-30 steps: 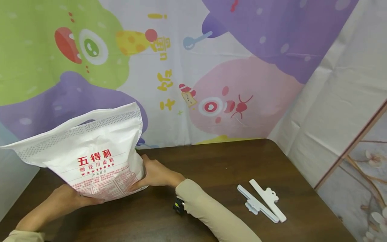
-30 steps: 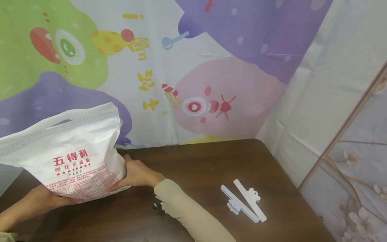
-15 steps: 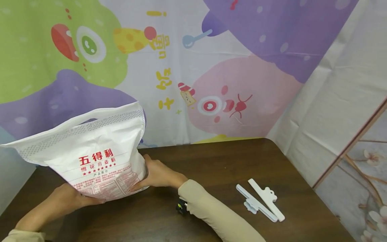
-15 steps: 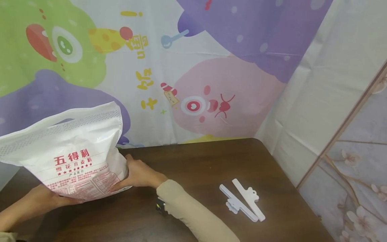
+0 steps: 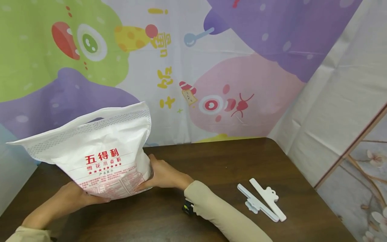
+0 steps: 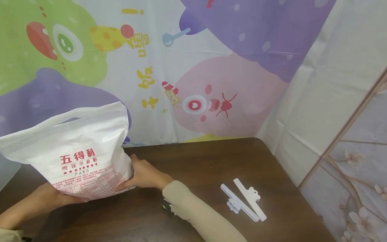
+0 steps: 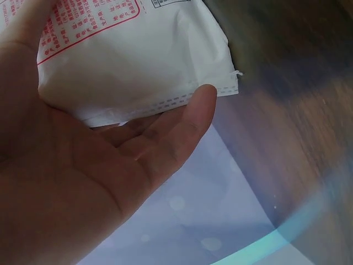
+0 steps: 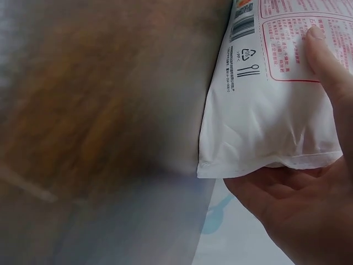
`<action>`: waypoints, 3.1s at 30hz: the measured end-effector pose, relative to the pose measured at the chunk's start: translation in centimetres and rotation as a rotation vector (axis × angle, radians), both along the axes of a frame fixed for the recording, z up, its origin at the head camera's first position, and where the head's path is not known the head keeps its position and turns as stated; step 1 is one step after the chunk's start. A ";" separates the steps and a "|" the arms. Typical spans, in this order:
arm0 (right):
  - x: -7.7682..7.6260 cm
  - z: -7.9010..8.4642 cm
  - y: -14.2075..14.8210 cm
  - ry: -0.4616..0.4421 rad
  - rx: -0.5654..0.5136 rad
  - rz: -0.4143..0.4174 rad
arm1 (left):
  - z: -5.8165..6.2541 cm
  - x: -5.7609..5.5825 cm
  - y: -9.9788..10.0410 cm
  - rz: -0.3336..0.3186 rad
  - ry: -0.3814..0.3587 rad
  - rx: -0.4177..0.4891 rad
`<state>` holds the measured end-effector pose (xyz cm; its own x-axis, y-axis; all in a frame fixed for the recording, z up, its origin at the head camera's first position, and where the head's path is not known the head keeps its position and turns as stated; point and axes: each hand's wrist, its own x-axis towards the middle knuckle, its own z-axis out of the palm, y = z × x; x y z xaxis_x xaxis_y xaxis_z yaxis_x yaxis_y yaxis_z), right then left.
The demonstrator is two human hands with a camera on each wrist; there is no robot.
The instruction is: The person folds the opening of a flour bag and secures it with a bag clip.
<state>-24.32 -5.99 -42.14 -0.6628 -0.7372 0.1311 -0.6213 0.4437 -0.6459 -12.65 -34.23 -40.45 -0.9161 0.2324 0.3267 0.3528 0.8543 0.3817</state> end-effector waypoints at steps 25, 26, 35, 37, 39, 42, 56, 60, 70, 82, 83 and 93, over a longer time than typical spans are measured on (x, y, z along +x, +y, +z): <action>1.4 -0.3 3.8 0.033 0.016 -0.072 | -0.4 -0.8 2.8 -0.155 0.003 0.146; 1.4 -0.3 3.9 0.033 0.013 -0.071 | -0.4 -0.8 2.8 -0.158 0.007 0.142; 1.8 -0.2 4.9 0.061 0.013 -0.077 | -0.8 -0.8 3.6 -0.177 0.059 0.114; 1.9 -0.2 5.3 0.073 0.017 -0.076 | -0.9 -0.8 3.9 -0.188 0.059 0.123; 2.0 -0.2 5.7 0.083 0.021 -0.075 | -0.9 -0.8 4.3 -0.197 0.056 0.134; 2.1 -0.3 6.2 0.092 0.022 -0.072 | -0.9 -0.8 4.7 -0.172 0.057 0.111; 2.7 -0.4 8.1 0.134 0.014 -0.078 | -0.2 -0.3 6.1 -0.120 -0.014 0.100; 2.8 -0.3 8.6 0.116 0.028 -0.064 | -0.1 -0.3 6.3 -0.117 -0.030 0.101; 3.8 0.1 9.7 0.116 0.053 -0.074 | -0.3 -0.4 7.1 -0.145 -0.002 0.097; 6.0 0.6 11.0 0.083 0.064 -0.154 | -0.4 -0.7 8.2 -0.194 0.007 0.140; 6.1 0.6 11.1 0.084 0.063 -0.155 | -0.4 -0.7 8.3 -0.202 0.006 0.143; 6.4 0.3 12.2 0.096 0.041 -0.143 | -0.4 -0.3 9.3 -0.224 -0.001 0.170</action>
